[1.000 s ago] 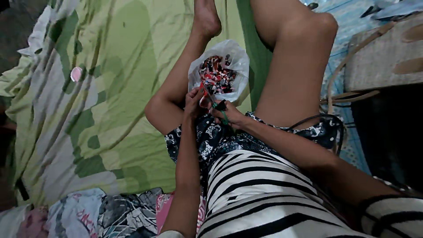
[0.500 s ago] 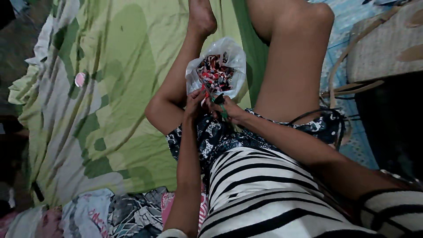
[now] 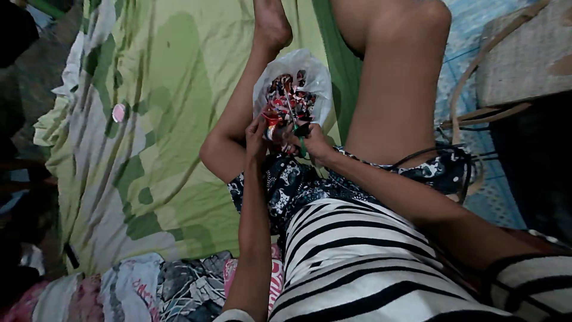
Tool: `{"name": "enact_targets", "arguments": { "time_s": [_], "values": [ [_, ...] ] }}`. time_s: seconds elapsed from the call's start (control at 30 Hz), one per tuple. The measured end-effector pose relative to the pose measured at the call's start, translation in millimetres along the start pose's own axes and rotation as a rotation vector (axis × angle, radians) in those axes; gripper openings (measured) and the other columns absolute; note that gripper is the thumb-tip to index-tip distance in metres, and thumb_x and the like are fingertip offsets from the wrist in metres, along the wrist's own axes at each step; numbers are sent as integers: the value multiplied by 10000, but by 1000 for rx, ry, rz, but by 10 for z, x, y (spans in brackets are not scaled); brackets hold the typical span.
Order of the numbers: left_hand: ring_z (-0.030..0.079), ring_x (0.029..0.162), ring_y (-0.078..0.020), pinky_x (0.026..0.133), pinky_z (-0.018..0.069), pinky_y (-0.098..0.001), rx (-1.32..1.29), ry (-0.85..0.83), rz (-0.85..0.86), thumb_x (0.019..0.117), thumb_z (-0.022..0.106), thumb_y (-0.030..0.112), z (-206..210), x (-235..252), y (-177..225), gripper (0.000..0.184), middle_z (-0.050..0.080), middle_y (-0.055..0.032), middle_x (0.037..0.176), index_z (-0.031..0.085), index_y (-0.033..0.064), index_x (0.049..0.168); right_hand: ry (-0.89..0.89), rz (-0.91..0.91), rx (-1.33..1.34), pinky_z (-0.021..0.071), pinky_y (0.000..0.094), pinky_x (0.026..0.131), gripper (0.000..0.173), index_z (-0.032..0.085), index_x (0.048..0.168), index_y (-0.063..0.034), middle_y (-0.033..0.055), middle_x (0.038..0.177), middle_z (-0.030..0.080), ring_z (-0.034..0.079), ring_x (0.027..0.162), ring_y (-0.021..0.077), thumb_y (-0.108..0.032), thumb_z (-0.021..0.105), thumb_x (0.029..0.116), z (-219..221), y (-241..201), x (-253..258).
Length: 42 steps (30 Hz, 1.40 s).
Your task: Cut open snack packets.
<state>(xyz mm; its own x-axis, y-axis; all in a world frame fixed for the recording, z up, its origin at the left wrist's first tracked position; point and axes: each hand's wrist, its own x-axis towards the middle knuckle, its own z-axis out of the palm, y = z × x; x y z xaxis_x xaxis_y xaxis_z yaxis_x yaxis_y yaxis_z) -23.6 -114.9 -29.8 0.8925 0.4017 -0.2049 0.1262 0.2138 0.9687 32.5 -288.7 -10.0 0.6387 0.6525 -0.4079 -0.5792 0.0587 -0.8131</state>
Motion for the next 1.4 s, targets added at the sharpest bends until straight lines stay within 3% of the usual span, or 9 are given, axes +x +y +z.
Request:
{"name": "enact_targets", "arguments": {
  "time_s": [0.2, 0.4, 0.6, 0.73, 0.83, 0.93, 1.03, 1.27, 1.4],
  "values": [
    [660, 1010, -57, 881, 570, -286, -26, 5, 20, 1003, 490, 45, -4, -10, 23, 408, 671, 27, 1215, 484, 39, 1411, 3, -84, -73, 557, 229, 564, 282, 621, 1106, 11, 15, 773, 658, 608, 587, 52, -100, 765, 891, -15, 18, -12],
    [638, 1126, -99, 969, 536, -298, 97, -66, 11, 956, 550, -29, 39, 33, 145, 613, 616, -73, 1340, 322, -24, 1525, -43, 27, 6, 563, 209, 592, 210, 603, 1169, -8, 8, 818, 683, 646, 636, 47, -105, 652, 989, 17, -57, -4],
    [571, 1231, -123, 997, 522, -332, 39, -24, 63, 890, 628, 21, 26, 2, 169, 794, 472, -79, 1494, 220, 28, 1571, -47, -21, -65, 557, 214, 585, 214, 628, 1126, 14, 9, 781, 653, 617, 607, 47, -107, 686, 959, -2, -4, -31],
    [628, 1056, -56, 902, 543, -267, 4, 87, 15, 1066, 410, 120, 5, -56, 223, 440, 606, -3, 1300, 369, 53, 1499, -86, 14, -101, 528, 191, 601, 241, 622, 1180, -16, -19, 822, 634, 582, 620, 15, -198, 592, 1026, -19, -7, -30],
    [652, 923, -23, 791, 553, -217, 7, 152, -14, 1092, 381, 136, 5, -79, 281, 329, 688, 37, 1129, 515, 80, 1387, -126, -58, -271, 569, 278, 669, 362, 653, 1215, -42, 19, 885, 682, 637, 706, 66, -283, 704, 949, -45, 84, 21],
    [651, 1053, -80, 908, 552, -288, 63, 146, 12, 1008, 481, 4, 30, -126, 353, 431, 659, -31, 1248, 448, 6, 1438, -117, -160, -567, 565, 493, 814, 536, 693, 1236, -68, 135, 1008, 730, 701, 885, 241, -407, 813, 840, -65, 68, 11],
    [631, 1054, -64, 893, 546, -273, 138, 139, 32, 948, 538, -21, 56, -159, 414, 618, 610, -52, 1308, 323, 23, 1526, -126, -141, -740, 538, 587, 870, 642, 675, 1306, -93, 164, 1116, 718, 694, 1004, 321, -483, 820, 818, -75, -3, -7],
    [656, 1029, -77, 899, 556, -283, 168, 170, 38, 954, 566, -33, 15, -178, 447, 758, 613, -96, 1299, 155, 43, 1586, -135, -178, -841, 527, 608, 875, 715, 657, 1342, -69, 184, 1168, 703, 682, 1044, 362, -528, 809, 816, -88, -25, -9],
    [639, 943, -41, 811, 553, -242, 257, 201, 64, 1029, 508, 78, 44, -245, 475, 556, 635, -73, 1253, 307, 25, 1545, -81, -224, -860, 525, 636, 896, 623, 660, 1346, -108, 187, 1184, 705, 684, 1060, 379, -456, 810, 852, -99, -46, -70]
  ]
}}
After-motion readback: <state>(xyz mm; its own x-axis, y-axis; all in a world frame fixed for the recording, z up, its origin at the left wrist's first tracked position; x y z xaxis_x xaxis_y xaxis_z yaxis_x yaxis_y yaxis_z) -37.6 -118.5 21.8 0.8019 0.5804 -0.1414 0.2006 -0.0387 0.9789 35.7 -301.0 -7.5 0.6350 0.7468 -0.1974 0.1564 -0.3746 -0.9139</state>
